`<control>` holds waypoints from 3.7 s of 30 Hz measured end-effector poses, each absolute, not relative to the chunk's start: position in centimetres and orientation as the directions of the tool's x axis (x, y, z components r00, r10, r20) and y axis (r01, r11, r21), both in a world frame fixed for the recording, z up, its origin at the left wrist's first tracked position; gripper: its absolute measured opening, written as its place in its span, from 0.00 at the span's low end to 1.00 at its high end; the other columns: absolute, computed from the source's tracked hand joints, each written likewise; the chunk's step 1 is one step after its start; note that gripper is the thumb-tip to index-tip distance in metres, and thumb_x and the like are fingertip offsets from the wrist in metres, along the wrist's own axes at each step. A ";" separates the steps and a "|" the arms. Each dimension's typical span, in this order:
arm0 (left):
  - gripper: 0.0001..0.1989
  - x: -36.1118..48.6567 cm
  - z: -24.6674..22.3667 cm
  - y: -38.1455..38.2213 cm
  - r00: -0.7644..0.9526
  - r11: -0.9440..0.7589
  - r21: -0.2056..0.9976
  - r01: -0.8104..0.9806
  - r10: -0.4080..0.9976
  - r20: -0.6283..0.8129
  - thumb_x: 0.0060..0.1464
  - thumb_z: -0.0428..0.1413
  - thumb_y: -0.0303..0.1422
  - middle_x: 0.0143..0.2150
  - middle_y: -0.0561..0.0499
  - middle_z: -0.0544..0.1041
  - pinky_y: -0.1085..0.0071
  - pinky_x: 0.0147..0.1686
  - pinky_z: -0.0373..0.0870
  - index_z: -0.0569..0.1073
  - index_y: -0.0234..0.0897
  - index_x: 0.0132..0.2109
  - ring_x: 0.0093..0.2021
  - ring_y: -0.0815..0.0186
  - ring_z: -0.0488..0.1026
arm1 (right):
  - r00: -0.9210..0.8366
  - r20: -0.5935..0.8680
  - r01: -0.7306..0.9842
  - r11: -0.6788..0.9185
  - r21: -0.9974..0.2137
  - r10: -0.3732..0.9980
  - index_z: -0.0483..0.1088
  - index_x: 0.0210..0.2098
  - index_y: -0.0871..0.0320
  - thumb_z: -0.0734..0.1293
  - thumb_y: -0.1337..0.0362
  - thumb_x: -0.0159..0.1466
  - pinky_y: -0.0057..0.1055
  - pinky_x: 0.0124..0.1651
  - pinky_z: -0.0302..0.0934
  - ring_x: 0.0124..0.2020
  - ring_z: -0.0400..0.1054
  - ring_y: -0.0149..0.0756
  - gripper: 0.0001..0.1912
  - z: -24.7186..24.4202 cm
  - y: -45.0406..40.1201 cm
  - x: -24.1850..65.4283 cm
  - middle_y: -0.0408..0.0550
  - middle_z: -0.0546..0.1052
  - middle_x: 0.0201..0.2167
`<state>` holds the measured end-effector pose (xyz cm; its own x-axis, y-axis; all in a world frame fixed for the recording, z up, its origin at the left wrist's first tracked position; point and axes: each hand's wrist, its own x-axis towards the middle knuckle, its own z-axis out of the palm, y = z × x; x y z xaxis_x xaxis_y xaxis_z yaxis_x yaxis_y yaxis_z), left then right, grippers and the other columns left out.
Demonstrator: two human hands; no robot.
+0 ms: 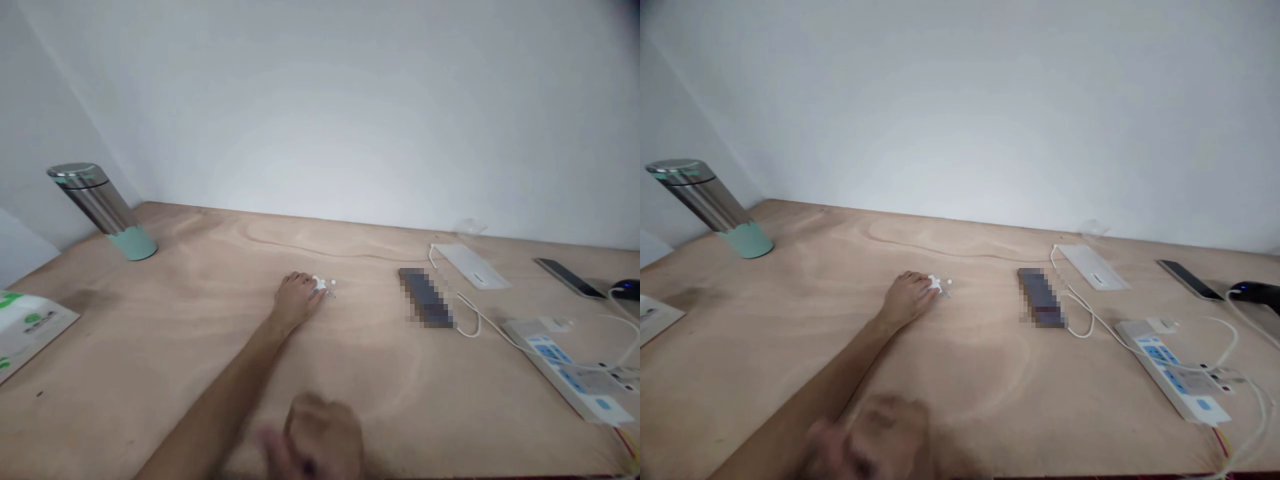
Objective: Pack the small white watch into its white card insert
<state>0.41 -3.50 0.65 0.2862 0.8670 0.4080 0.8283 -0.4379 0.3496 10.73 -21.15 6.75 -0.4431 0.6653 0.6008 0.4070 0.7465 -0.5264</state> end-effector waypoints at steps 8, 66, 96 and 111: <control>0.10 0.1 0.7 -3.2 0.183 -0.360 0.471 0.805 0.907 0.380 0.57 0.51 0.34 0.45 0.45 0.74 0.62 0.49 0.63 0.74 0.37 0.42 0.48 0.58 0.67 | 0.157 0.367 0.412 0.277 -0.868 0.917 0.54 0.18 0.56 0.57 0.48 0.64 0.25 0.23 0.48 0.18 0.51 0.27 0.24 3.7 -6.0 15.8 0.36 0.55 0.14; 0.08 -1.6 0.2 -1.7 -0.119 -0.056 0.995 -0.083 0.992 0.046 0.47 0.52 0.32 0.32 0.53 0.73 0.73 0.28 0.69 0.63 0.38 0.36 0.32 0.66 0.74 | -0.385 0.334 0.576 0.506 -0.641 0.861 0.60 0.59 0.50 0.68 0.66 0.56 0.45 0.54 0.61 0.51 0.66 0.45 0.31 -0.1 -3.7 16.6 0.50 0.73 0.51; 0.21 -0.5 0.2 -2.6 0.076 -0.238 0.955 0.177 0.971 0.228 0.48 0.59 0.34 0.42 0.48 0.74 0.68 0.40 0.71 0.62 0.37 0.48 0.39 0.64 0.74 | 0.066 0.257 0.235 0.235 -0.943 0.964 0.67 0.48 0.56 0.70 0.53 0.53 0.27 0.30 0.61 0.26 0.65 0.32 0.25 -0.2 -2.7 16.9 0.43 0.75 0.30; 0.23 -0.4 0.1 -3.0 0.299 -0.541 0.572 0.616 0.833 0.466 0.44 0.54 0.24 0.54 0.44 0.65 0.56 0.57 0.59 0.67 0.39 0.50 0.56 0.56 0.62 | 0.046 0.133 0.253 0.117 -0.960 0.990 0.63 0.52 0.57 0.68 0.51 0.54 0.25 0.21 0.56 0.19 0.63 0.31 0.29 -0.6 -2.2 17.5 0.39 0.72 0.21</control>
